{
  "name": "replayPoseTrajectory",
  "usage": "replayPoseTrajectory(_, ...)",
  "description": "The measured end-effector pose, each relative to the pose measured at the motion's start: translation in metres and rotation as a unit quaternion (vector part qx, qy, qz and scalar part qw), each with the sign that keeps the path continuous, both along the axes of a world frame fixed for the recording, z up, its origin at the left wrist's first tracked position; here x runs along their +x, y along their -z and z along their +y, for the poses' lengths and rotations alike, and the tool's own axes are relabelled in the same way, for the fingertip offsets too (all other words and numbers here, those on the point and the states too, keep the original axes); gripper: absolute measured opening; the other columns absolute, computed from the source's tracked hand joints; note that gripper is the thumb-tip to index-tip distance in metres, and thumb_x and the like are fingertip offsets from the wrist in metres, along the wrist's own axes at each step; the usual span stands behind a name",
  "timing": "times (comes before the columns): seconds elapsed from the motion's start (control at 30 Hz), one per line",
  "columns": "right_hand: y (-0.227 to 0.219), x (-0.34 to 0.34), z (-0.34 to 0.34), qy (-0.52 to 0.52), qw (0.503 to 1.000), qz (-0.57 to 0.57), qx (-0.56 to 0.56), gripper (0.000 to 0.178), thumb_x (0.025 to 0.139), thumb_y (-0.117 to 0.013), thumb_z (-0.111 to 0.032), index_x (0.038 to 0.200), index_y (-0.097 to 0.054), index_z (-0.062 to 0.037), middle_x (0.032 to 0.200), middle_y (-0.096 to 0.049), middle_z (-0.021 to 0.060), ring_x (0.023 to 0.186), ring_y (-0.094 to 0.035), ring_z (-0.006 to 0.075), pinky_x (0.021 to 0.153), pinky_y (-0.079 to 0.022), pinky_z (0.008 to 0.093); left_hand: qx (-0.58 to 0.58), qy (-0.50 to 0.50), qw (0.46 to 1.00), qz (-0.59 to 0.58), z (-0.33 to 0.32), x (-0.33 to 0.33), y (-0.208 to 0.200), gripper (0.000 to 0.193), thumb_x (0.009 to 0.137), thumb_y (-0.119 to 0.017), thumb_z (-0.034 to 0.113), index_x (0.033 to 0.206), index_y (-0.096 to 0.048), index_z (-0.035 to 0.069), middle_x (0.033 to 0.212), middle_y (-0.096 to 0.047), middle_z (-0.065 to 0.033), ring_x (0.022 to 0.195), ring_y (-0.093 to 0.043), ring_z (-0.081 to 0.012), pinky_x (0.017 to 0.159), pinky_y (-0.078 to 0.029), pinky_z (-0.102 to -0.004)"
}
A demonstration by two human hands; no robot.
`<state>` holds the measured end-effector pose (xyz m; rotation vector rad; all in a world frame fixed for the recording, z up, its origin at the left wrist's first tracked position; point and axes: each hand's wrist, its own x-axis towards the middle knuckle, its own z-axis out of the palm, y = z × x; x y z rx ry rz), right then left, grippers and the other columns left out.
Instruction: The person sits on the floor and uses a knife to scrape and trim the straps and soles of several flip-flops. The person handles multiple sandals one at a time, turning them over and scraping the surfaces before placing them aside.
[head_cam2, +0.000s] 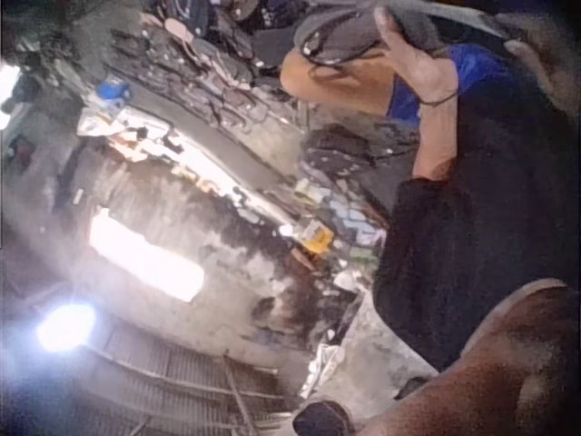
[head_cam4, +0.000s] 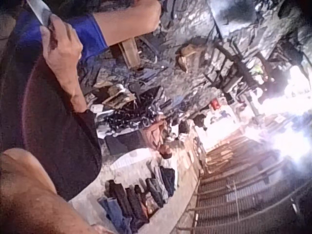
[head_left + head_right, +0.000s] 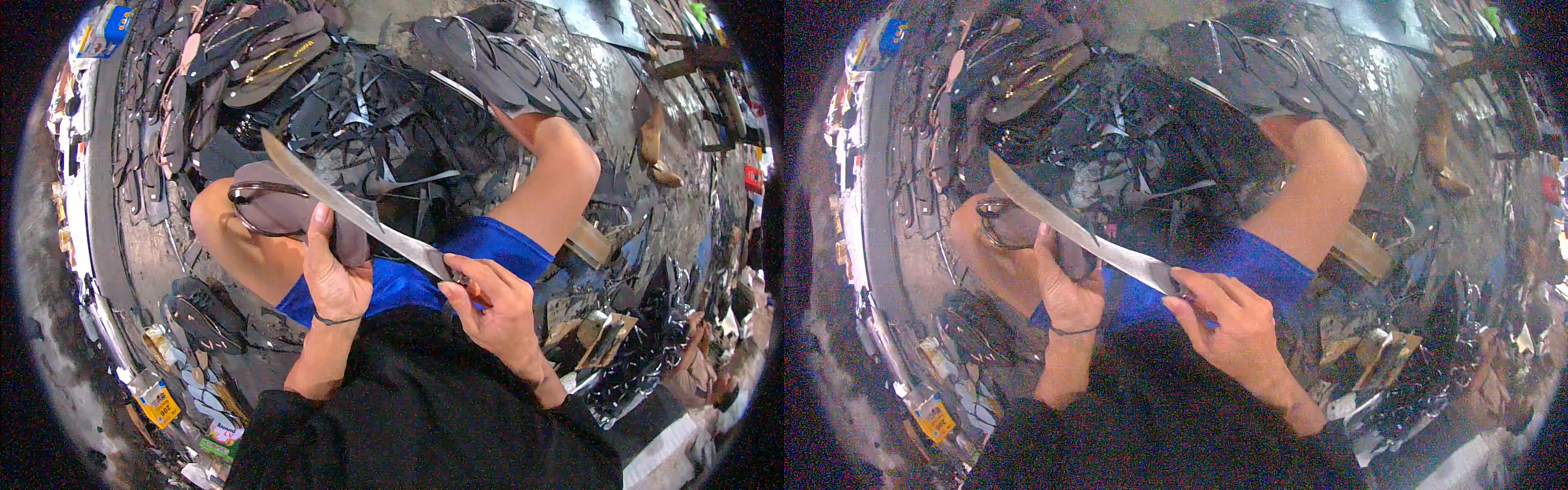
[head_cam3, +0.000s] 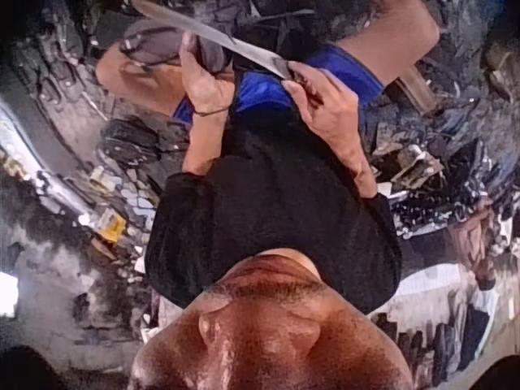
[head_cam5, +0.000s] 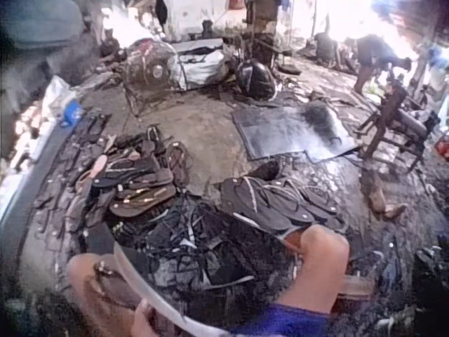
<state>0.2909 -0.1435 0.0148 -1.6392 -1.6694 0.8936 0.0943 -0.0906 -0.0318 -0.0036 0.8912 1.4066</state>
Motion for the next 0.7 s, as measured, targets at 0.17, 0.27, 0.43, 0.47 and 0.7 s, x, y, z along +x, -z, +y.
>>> replayPoseTrajectory(0.17, -0.011, -0.007, 0.0, -0.007, 0.999, 0.008, -0.035, 0.028, 0.086, -0.078, -0.021, 0.11, -0.07, -0.0079, 0.085, -0.071, 0.0079, 0.063, -0.067, 0.0199, 0.057, -0.055, 0.0324, -0.019, 0.005, 0.999, 0.039, -0.012, -0.002, 0.003, 0.028, 0.1, -0.059, 0.028, 0.115, -0.062, 0.005, 0.105, -0.07, -0.0051, 0.097, -0.068, -0.0167, 0.087, -0.057, -0.0328)
replayPoseTrajectory(0.27, -0.012, -0.013, 0.002, -0.004, 1.0, 0.012, -0.018, 0.028, 0.086, -0.077, -0.021, 0.11, -0.069, -0.0079, 0.085, -0.071, 0.0083, 0.063, -0.067, 0.0205, 0.058, -0.055, 0.033, 0.023, 0.01, 0.999, 0.031, -0.018, -0.004, 0.006, 0.031, 0.1, -0.058, 0.03, 0.118, -0.061, 0.004, 0.11, -0.069, -0.0073, 0.1, -0.068, -0.0201, 0.09, -0.056, -0.0355)
replayPoseTrajectory(0.43, -0.011, -0.021, 0.009, -0.006, 0.999, 0.009, 0.035, 0.029, 0.085, -0.079, -0.014, 0.11, -0.069, -0.0036, 0.081, -0.066, 0.0093, 0.06, -0.061, 0.0174, 0.055, -0.05, 0.0292, 0.044, 0.008, 0.999, 0.006, -0.017, -0.006, 0.006, 0.034, 0.1, -0.058, 0.031, 0.123, -0.059, 0.006, 0.114, -0.069, -0.0088, 0.104, -0.068, -0.022, 0.092, -0.056, -0.0363)
replayPoseTrajectory(0.47, -0.01, -0.022, 0.01, -0.005, 0.999, 0.013, 0.033, 0.029, 0.085, -0.078, -0.014, 0.11, -0.069, -0.0036, 0.08, -0.066, 0.0094, 0.06, -0.061, 0.0174, 0.054, -0.05, 0.0293, 0.059, 0.008, 0.998, 0.012, -0.016, -0.006, 0.006, 0.034, 0.1, -0.057, 0.031, 0.123, -0.059, 0.006, 0.114, -0.068, -0.009, 0.105, -0.068, -0.0223, 0.092, -0.056, -0.0364)
replayPoseTrajectory(0.7, -0.012, -0.028, 0.02, -0.015, 0.999, 0.049, 0.004, 0.026, 0.086, -0.077, -0.013, 0.109, -0.069, -0.0033, 0.078, -0.065, 0.0096, 0.059, -0.061, 0.0182, 0.053, -0.05, 0.0301, 0.058, 0.005, 0.998, 0.038, -0.018, 0.0, 0.007, 0.033, 0.101, -0.055, 0.027, 0.123, -0.058, 0.002, 0.112, -0.068, -0.011, 0.102, -0.068, -0.0228, 0.09, -0.057, -0.0364)
